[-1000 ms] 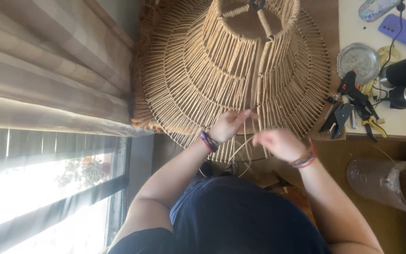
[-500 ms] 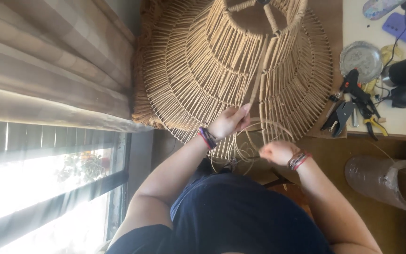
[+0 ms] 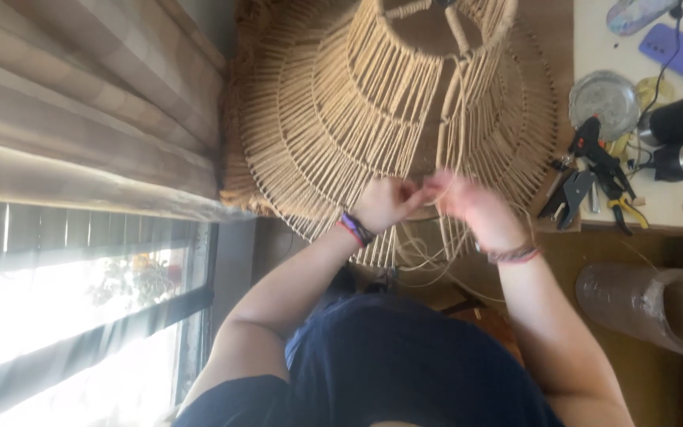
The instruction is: Assembling and weaving a rattan lampshade using a stapler, scissors, and a hot glue gun.
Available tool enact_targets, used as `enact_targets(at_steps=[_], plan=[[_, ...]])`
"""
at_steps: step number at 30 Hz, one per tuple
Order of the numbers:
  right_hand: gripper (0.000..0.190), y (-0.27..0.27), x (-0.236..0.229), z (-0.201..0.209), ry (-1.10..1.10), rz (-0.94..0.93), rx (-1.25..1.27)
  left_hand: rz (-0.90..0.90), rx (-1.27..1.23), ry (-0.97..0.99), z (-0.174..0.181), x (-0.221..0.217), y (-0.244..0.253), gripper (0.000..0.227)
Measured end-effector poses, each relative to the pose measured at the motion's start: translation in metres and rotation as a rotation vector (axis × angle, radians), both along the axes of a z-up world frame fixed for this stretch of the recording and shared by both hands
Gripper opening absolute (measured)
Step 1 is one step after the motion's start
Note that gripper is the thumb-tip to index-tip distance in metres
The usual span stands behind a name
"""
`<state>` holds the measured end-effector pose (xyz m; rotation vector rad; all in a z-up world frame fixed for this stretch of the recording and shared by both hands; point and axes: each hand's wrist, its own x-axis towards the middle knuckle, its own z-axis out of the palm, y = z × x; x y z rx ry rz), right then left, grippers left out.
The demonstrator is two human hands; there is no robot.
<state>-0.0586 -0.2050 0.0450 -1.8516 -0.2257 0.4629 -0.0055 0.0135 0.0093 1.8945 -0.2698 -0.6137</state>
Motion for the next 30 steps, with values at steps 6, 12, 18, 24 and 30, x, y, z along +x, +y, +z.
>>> enact_targets(at_steps=[6,12,18,24,30], plan=[[0.024,-0.004,-0.015,-0.015,-0.080,-0.009,-0.083,0.107,0.011,-0.225,0.032,-0.010,-0.003,0.034],[0.027,0.005,0.002,0.009,-0.098,-0.050,-0.017,0.023,0.066,-0.070,0.009,-0.004,-0.001,0.048],[0.024,0.001,-0.023,-0.018,-0.027,0.075,-0.043,0.000,0.026,-0.140,0.024,-0.007,0.004,0.025],[0.031,0.019,0.007,0.010,-0.039,-0.056,-0.079,-0.046,-0.157,-0.002,0.012,-0.002,0.011,0.058],[0.020,-0.011,-0.010,-0.032,-0.241,0.180,0.040,0.145,-0.093,-0.170,0.026,-0.010,0.006,0.039]])
